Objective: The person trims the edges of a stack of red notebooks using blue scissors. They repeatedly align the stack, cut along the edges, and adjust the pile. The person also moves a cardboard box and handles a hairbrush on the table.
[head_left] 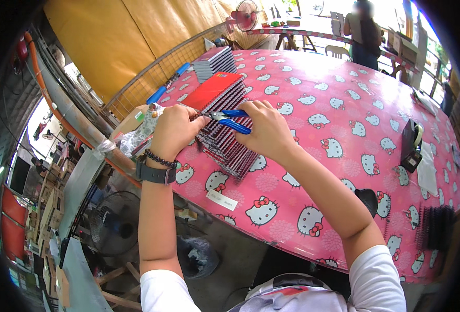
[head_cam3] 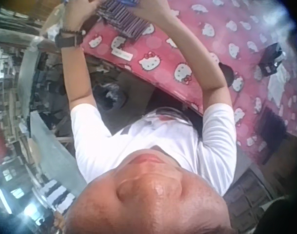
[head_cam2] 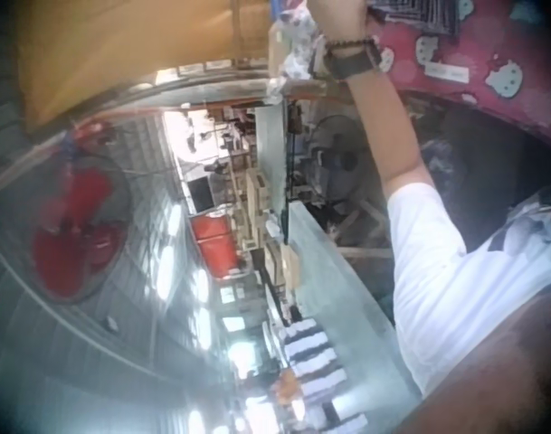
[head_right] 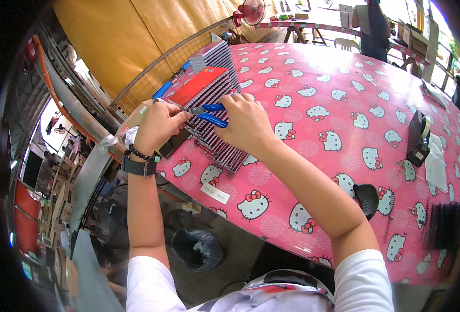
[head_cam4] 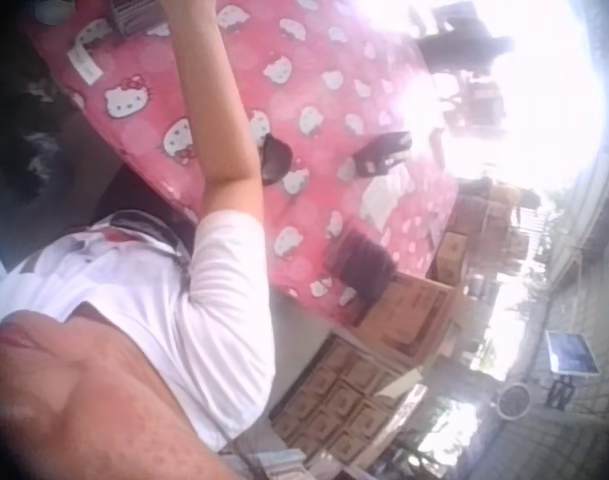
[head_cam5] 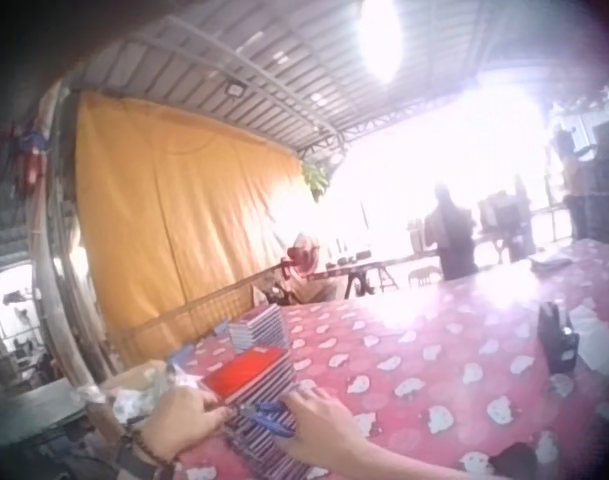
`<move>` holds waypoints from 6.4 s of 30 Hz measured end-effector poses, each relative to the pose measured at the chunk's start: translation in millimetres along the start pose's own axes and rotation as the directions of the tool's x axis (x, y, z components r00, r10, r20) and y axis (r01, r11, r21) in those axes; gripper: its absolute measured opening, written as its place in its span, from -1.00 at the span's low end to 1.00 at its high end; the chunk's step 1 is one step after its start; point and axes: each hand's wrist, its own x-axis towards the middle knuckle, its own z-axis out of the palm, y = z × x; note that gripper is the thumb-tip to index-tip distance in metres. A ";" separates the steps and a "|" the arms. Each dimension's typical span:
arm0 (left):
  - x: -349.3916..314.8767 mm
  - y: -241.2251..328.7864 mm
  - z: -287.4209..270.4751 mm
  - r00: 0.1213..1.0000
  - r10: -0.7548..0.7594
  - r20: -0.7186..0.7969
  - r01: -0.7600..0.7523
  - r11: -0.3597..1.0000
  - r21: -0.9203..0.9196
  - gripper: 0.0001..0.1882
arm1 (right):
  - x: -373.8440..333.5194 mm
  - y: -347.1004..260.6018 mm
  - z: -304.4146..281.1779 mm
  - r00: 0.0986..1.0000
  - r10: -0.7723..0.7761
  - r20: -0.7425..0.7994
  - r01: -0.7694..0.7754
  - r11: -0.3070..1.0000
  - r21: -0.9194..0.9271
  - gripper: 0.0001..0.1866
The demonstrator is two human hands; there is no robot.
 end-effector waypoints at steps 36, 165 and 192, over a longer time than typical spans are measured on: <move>-12.0 -12.5 5.7 0.996 -0.033 0.088 0.055 0.964 -0.259 -0.74 | -0.4 -5.9 -1.0 0.965 0.096 0.242 -0.079 0.994 -0.080 -0.65; -114.8 45.0 214.3 0.890 -0.096 -0.446 -0.110 0.904 -0.413 -0.76 | -136.2 33.6 39.2 0.659 0.497 0.564 -0.681 0.076 0.728 -0.49; -62.4 2.3 106.7 0.771 -0.183 -0.610 0.040 0.970 -0.240 -0.82 | -175.3 83.6 40.2 0.607 0.284 0.742 -0.514 -0.572 0.639 -0.76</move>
